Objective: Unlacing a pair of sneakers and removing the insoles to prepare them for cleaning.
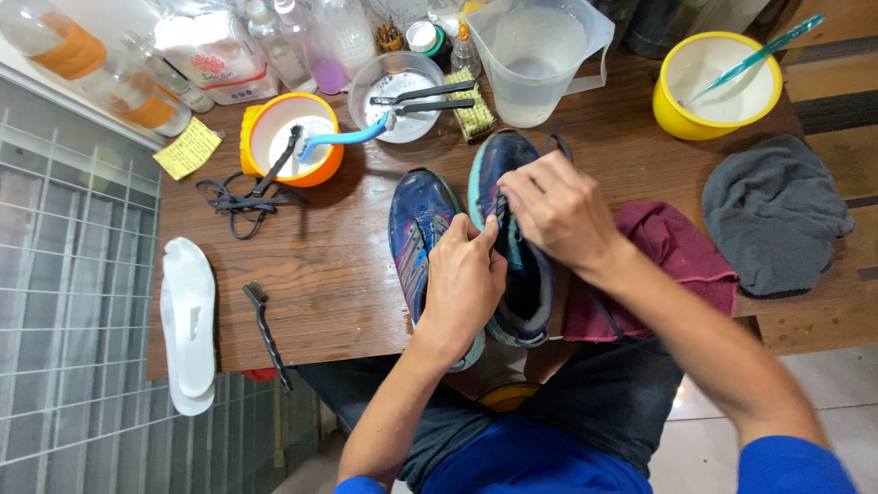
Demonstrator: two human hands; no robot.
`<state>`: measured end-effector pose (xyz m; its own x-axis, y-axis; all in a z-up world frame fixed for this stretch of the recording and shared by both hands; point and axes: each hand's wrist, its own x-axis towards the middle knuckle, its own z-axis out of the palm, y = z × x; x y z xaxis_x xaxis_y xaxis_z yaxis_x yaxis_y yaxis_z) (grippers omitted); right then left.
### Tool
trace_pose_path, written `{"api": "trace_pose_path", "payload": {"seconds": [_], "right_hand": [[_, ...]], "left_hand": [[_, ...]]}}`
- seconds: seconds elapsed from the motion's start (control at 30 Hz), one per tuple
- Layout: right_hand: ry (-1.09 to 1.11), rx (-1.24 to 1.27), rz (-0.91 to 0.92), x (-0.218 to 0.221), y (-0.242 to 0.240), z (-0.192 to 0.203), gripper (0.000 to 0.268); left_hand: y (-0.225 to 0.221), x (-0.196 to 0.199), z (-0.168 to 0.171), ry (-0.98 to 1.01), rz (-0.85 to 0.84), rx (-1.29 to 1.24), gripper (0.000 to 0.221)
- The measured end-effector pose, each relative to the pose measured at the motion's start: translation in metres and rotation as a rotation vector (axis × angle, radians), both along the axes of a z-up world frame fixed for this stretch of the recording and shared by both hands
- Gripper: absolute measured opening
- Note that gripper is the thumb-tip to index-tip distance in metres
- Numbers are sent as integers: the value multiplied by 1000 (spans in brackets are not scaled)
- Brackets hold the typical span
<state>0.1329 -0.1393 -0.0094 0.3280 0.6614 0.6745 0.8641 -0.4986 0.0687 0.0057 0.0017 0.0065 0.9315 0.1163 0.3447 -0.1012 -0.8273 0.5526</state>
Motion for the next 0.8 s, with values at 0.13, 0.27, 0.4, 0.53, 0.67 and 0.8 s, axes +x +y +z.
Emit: {"api": "trace_pose_path", "payload": {"seconds": [0.13,0.27,0.4,0.53,0.67,0.8], "right_hand": [[268,21,214,-9,7,16,7],[447,-185,325,2,6,36,15],[545,-83,310,-8,18,28,13],[593,331,-48,6,5,9,10],[523,142,-19,3,-15,32,18],[534,-163,-37,-8,-35,38,52]], "left_hand": [[4,0,-33,37,36,62,39],[6,-2,-26,20,42,40,37],[4,-3,-19,3,37,117,36],[1,-5,-23,-11,4,66,33],[8,-7,1,142,38,-26,31],[10,7,3,138,29,-40,38]]}}
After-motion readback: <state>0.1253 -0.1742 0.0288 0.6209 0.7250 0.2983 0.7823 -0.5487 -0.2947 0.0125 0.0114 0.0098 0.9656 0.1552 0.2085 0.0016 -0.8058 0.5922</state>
